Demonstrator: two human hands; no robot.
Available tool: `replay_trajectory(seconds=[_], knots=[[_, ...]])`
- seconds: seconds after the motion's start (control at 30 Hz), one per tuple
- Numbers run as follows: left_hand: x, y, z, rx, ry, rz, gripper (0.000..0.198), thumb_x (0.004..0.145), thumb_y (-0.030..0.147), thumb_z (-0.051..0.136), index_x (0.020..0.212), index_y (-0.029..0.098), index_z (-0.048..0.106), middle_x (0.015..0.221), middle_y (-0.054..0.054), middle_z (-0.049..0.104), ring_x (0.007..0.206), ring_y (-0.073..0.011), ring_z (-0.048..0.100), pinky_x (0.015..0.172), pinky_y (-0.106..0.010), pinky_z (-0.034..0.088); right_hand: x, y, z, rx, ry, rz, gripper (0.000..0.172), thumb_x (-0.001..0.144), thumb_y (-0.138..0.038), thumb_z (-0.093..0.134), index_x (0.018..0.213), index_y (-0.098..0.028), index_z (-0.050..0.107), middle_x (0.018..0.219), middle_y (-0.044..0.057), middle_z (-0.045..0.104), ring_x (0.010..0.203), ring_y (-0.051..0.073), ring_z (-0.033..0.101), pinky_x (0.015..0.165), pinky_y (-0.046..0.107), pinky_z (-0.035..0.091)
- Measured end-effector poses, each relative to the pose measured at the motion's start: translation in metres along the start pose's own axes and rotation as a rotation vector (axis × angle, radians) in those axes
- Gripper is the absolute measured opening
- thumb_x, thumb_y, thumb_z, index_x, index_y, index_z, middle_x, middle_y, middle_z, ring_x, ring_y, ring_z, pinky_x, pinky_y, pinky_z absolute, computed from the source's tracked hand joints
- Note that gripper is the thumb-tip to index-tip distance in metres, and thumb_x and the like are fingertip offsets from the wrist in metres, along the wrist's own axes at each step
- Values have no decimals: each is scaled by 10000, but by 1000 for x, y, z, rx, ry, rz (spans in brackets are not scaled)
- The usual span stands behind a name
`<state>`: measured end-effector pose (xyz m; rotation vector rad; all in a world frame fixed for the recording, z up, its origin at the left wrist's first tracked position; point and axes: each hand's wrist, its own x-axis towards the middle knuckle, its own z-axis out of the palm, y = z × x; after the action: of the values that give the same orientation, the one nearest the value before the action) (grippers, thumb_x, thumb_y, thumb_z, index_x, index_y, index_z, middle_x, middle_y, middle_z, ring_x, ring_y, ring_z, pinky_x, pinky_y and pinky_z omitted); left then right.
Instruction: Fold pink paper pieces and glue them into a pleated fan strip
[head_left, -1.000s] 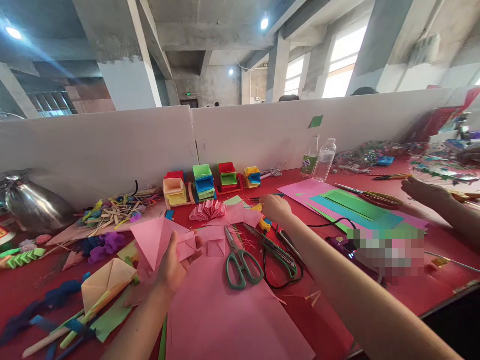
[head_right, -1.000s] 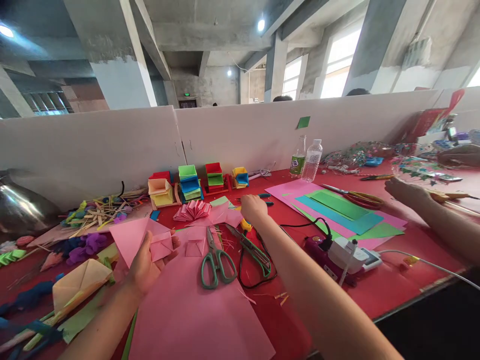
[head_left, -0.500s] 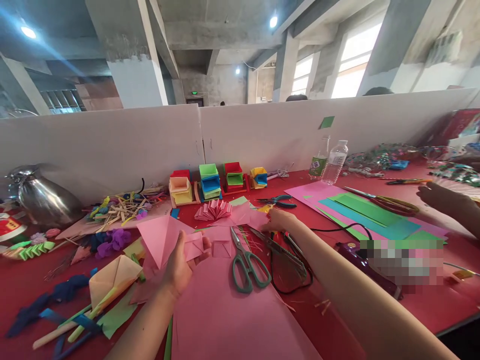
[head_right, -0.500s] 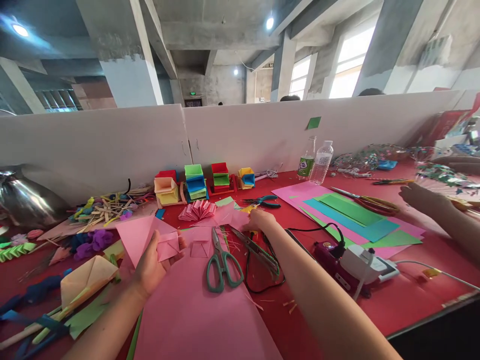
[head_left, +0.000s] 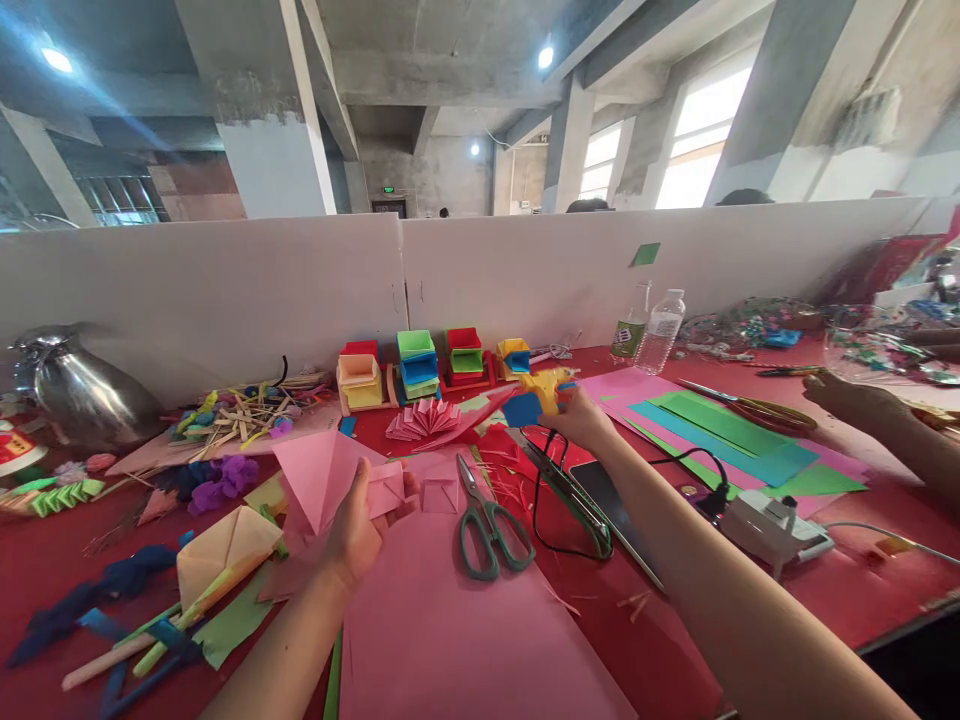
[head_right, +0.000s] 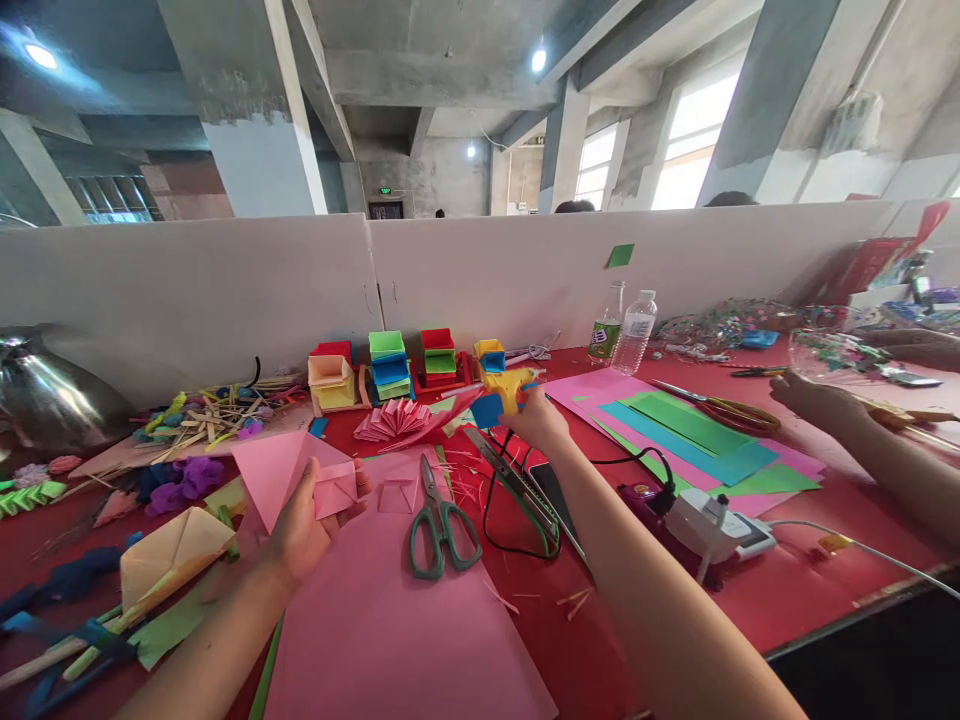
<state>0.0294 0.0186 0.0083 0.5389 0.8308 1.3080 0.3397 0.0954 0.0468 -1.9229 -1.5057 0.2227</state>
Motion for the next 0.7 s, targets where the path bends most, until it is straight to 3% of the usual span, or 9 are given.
replay_trajectory(seconds=[0.07, 0.17, 0.23, 0.47, 0.6, 0.7], knots=[[0, 0, 0, -6, 5, -16, 382, 906, 379, 399, 973, 82, 629, 795, -104, 698, 703, -171, 682, 582, -257, 564, -4, -7, 2, 130, 50, 5, 349, 862, -318, 552, 1165, -154, 499, 1055, 67, 589, 874, 181, 600, 750, 378, 509], [-1, 0, 0, -13, 7, -36, 385, 905, 388, 400, 970, 84, 627, 792, -108, 701, 707, -180, 687, 586, -266, 567, -13, -24, 13, 372, 78, -62, 595, 720, -353, 680, 1207, -185, 381, 911, 23, 603, 774, 176, 603, 702, 358, 511], [-1, 0, 0, -16, 11, -42, 383, 902, 394, 405, 968, 88, 625, 783, -105, 704, 689, -178, 687, 583, -266, 566, -19, -37, 21, 545, 74, -103, 640, 669, -389, 689, 1178, -213, 344, 900, 17, 598, 765, 183, 607, 677, 352, 518], [-3, -1, 0, -23, -14, -49, 359, 888, 378, 444, 967, 79, 627, 788, -123, 708, 749, -209, 693, 633, -306, 573, -45, -72, 23, 939, -113, -169, 457, 600, -465, 688, 933, -231, 479, 796, 25, 597, 757, 208, 603, 676, 388, 521], [-3, -2, -1, -53, -36, -41, 350, 881, 371, 449, 964, 81, 627, 815, -136, 706, 797, -226, 688, 682, -345, 572, -67, -79, 18, 979, -232, -154, 286, 666, -404, 621, 813, -184, 513, 744, 20, 573, 684, 158, 571, 644, 318, 500], [-3, -1, 1, -89, -42, -42, 315, 876, 343, 446, 940, 94, 627, 823, -125, 703, 809, -225, 684, 714, -373, 569, -87, -79, 21, 940, -325, -145, 250, 680, -331, 588, 862, -171, 525, 668, -21, 521, 586, 112, 506, 554, 251, 452]])
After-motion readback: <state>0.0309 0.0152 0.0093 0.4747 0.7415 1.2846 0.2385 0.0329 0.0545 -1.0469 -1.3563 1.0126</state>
